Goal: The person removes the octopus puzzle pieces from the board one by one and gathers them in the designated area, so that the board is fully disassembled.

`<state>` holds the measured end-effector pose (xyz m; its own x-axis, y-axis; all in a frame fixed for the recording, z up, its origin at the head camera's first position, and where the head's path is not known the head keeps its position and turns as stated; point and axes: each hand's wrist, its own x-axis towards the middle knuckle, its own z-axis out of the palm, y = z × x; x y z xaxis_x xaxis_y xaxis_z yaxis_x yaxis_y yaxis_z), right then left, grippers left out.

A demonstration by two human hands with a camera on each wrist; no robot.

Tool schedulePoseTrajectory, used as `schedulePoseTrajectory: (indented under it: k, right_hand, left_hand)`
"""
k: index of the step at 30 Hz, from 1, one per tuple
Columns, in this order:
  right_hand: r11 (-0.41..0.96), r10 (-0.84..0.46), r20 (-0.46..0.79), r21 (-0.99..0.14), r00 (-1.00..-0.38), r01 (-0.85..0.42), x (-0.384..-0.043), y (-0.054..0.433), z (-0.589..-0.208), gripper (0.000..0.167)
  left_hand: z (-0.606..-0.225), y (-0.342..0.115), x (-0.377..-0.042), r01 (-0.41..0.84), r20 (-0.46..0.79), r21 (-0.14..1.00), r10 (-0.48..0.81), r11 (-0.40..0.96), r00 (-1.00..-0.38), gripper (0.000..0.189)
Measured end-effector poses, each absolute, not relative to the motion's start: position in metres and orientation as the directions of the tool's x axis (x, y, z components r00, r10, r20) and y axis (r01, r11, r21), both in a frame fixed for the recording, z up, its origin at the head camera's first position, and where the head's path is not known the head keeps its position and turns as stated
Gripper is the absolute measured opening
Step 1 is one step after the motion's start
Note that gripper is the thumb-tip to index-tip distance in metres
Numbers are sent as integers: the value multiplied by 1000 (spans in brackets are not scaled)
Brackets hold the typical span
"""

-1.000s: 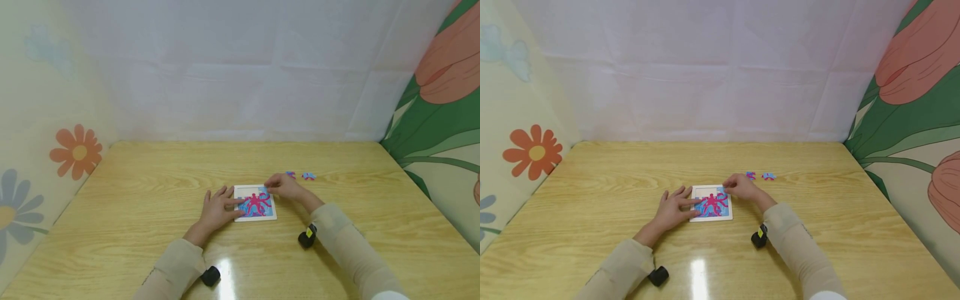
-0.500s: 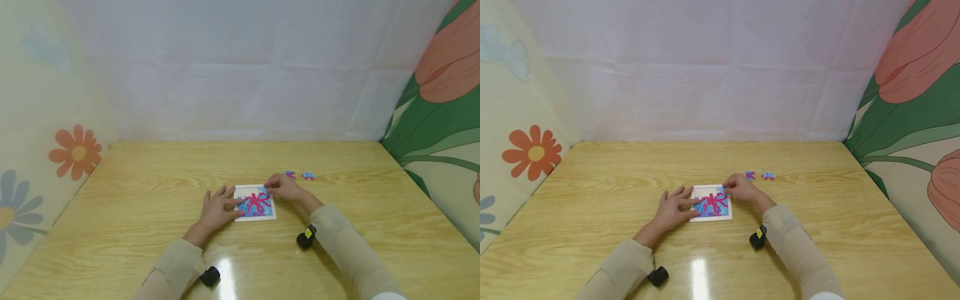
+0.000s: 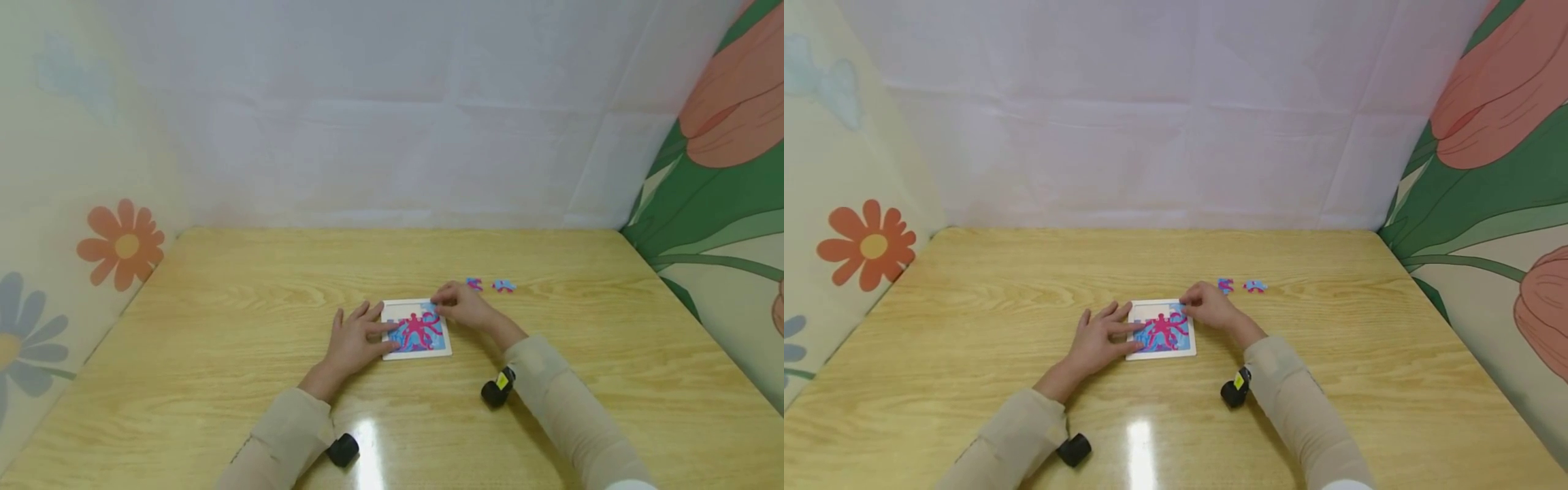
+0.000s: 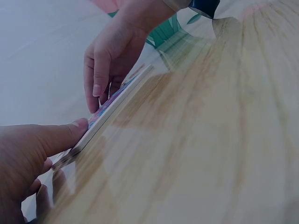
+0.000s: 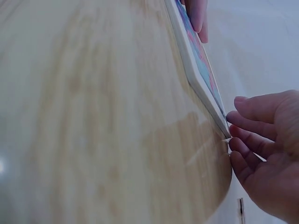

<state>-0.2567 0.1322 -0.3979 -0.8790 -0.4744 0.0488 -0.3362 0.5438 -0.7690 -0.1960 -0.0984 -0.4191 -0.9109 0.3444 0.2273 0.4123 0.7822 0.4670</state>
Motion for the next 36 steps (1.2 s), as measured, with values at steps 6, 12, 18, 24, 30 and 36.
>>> schedulePoseTrajectory:
  k: [6,12,18,24,30,36]
  right_hand:
    - [541,-470,52,-772,-881,-334,-256,132,-399,19]
    - [530,-466,54,-782,-883,-328,-256,131,-398,15]
    - [549,-453,56,-769,-890,-328,-257,131,-399,14]
    - [559,-443,44,-768,-895,-314,-259,130,-399,15]
    - [557,-439,31,-775,-898,-299,-259,129,-399,15]
    - [561,-433,25,-775,-901,-291,-259,129,-398,14]
  left_hand:
    - [-419,-99,-196,411,223,460,346,787,-911,39]
    - [-420,-99,-195,410,224,476,344,778,-912,39]
    - [-420,-99,-194,415,235,483,342,771,-910,39]
    - [-420,-99,-195,419,228,471,352,776,-908,39]
    - [-420,-99,-196,423,238,464,351,778,-906,39]
    - [-421,-98,-196,425,245,463,348,778,-905,40]
